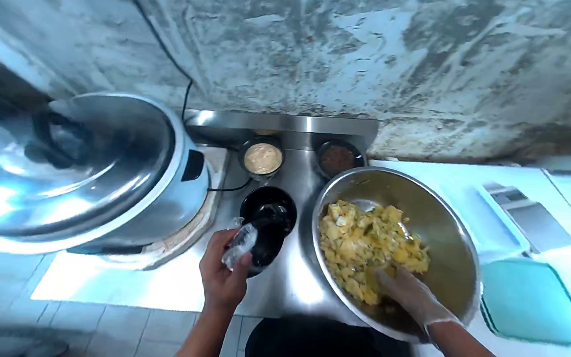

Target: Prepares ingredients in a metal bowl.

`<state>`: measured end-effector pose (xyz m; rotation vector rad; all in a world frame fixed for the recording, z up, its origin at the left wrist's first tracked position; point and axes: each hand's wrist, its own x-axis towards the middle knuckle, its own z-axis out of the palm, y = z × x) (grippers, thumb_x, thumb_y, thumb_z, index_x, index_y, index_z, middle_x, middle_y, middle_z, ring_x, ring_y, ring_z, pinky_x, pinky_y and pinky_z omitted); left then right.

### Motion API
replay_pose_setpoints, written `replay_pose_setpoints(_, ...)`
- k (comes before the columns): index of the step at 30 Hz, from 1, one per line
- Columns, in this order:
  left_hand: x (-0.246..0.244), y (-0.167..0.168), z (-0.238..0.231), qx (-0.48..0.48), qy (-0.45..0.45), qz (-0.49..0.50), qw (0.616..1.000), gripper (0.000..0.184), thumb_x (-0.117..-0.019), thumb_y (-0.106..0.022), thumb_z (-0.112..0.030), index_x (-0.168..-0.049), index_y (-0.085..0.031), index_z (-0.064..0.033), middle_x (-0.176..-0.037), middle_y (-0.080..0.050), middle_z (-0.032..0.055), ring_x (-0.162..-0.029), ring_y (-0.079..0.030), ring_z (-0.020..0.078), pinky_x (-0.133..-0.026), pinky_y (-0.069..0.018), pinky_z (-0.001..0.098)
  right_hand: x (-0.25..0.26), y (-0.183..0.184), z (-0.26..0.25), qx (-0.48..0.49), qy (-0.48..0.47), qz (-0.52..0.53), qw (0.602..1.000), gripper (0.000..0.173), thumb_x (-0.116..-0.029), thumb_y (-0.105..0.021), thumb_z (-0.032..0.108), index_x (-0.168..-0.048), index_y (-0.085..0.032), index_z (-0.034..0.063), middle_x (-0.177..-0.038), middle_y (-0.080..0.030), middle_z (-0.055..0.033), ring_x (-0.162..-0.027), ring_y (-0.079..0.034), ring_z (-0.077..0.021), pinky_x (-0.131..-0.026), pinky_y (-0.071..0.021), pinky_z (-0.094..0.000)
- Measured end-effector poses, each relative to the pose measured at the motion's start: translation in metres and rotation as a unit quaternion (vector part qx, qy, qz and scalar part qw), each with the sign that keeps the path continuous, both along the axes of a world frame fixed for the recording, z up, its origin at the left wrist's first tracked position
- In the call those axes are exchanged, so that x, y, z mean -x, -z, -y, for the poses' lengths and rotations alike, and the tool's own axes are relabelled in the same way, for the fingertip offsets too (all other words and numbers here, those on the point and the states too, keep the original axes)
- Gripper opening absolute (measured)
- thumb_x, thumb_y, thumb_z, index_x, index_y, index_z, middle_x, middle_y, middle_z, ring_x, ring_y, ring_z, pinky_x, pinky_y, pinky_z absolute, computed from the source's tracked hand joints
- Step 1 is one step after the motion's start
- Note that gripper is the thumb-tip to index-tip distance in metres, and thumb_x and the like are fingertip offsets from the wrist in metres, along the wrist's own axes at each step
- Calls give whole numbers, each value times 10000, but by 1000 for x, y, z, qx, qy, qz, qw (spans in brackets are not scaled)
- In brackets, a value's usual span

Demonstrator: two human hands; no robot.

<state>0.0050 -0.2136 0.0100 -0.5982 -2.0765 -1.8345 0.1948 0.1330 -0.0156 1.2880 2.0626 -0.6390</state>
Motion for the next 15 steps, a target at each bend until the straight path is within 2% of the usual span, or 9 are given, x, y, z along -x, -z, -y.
replay_pose_setpoints(2, -5, 11, 16, -63, -68, 77, 993, 443, -957, -649, -515, -1080, -681, -90, -984, -713, -70, -913, -686, 34, -824, -596, 260, 3, 1, 10, 12, 33, -23, 999, 928, -897, -624, 695, -1545, -417, 63, -1413, -581, -252, -1321, -555, -423, -1094, -434, -633)
replay_pose_setpoints(3, -8, 15, 24, -69, -73, 94, 990, 441, -956, -656, -505, -1091, -686, -86, -987, -715, -60, -907, -688, 45, -812, -600, 263, 6, 1, 15, 18, 50, -38, 998, 936, -896, -656, 661, -1556, -391, 52, -1422, -569, -260, -1325, -550, -424, -1098, -433, -631)
replay_pose_setpoints(5, -17, 16, 29, -44, -44, 111, 992, 461, -952, -659, -519, -1127, -707, -95, -1024, -713, -21, -921, -692, 80, -786, -613, 285, 8, 4, 21, 24, 78, -52, 995, 932, -898, -688, 614, -1562, -362, 46, -1433, -557, -258, -1327, -551, -409, -1097, -443, -615)
replay_pose_setpoints(7, -23, 7, 8, -28, -27, 135, 990, 488, -946, -660, -527, -1111, -705, -70, -1004, -705, 16, -885, -693, 101, -738, -618, 303, 8, 5, 24, 27, 101, -65, 992, 920, -902, -706, 583, -1564, -353, 50, -1432, -557, -253, -1324, -554, -398, -1091, -453, -611)
replay_pose_setpoints(8, -23, 0, -9, -26, -10, 127, 991, 508, -933, -681, -523, -1111, -705, -47, -1010, -704, 44, -890, -699, 120, -748, -628, 321, 8, 8, 25, 27, 109, -74, 991, 922, -903, -713, 568, -1569, -343, 49, -1432, -556, -254, -1322, -553, -398, -1086, -456, -612)
replay_pose_setpoints(10, -28, -10, -50, 28, 50, 17, 998, 588, -876, -716, -550, -1144, -720, -26, -1079, -709, 133, -989, -696, 196, -851, -615, 384, 8, 11, 27, 27, 115, -93, 989, 900, -904, -729, 529, -1558, -354, 37, -1412, -568, -255, -1297, -571, -391, -1061, -477, -599)
replay_pose_setpoints(12, -31, -10, -92, 106, 99, -121, 982, 664, -845, -644, -649, -1200, -692, -90, -1098, -697, 157, -1008, -690, 256, -830, -603, 422, 2, 9, 30, 36, 122, -123, 984, 836, -928, -721, 460, -1539, -368, 13, -1405, -567, -255, -1275, -582, -373, -1055, -484, -571)
replay_pose_setpoints(13, -31, -7, -105, 120, 118, -112, 979, 637, -837, -663, -616, -1204, -691, -96, -1105, -694, 154, -1009, -691, 264, -817, -605, 429, -2, 6, 32, 45, 138, -144, 979, 812, -936, -721, 429, -1538, -370, 12, -1414, -558, -255, -1280, -575, -369, -1058, -480, -566)
replay_pose_setpoints(15, -25, 0, -107, 64, 116, 56, 990, 516, -871, -733, -451, -1183, -713, -40, -1118, -697, 123, -1019, -687, 200, -877, -600, 391, -2, 5, 30, 66, 182, -185, 964, 791, -940, -726, 406, -1542, -377, 30, -1426, -550, -246, -1284, -572, -366, -1051, -487, -572)
